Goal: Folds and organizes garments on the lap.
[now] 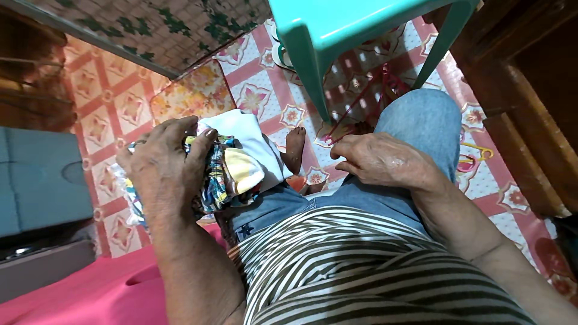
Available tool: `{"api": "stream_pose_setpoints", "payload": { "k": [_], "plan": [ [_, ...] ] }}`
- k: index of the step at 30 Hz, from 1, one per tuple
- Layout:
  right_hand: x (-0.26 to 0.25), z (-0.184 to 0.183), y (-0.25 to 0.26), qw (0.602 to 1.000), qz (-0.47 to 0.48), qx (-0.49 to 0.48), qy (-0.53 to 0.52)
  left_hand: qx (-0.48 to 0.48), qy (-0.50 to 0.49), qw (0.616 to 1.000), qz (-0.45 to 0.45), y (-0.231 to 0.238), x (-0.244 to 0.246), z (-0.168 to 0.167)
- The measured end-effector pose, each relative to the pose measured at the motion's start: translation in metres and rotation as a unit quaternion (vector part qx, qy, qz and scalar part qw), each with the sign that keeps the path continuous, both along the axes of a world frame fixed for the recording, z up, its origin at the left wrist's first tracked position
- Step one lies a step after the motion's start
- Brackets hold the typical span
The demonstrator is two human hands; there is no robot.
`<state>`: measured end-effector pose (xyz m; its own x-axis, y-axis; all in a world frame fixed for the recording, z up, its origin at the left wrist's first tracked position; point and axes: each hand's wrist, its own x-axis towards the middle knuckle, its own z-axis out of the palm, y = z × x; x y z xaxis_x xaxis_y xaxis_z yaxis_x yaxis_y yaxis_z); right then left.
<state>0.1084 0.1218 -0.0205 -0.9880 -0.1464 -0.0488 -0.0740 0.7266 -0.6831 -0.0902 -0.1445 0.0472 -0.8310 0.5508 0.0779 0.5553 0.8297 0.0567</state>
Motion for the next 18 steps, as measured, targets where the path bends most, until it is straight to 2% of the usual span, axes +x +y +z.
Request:
{"api": "stream_pose_setpoints", "payload": {
  "k": [14, 18],
  "plan": [
    [0.0006, -0.0006, 0.0001, 1.0, -0.001, -0.006, 0.011, -0.007, 0.012, 1.0, -0.004, 0.0003, -0.001, -0.0002],
    [0.0011, -0.0005, 0.0, 1.0, 0.0, -0.002, 0.014, 0.002, -0.019, 1.0, 0.002, 0.0054, 0.0012, 0.0031]
  ]
}}
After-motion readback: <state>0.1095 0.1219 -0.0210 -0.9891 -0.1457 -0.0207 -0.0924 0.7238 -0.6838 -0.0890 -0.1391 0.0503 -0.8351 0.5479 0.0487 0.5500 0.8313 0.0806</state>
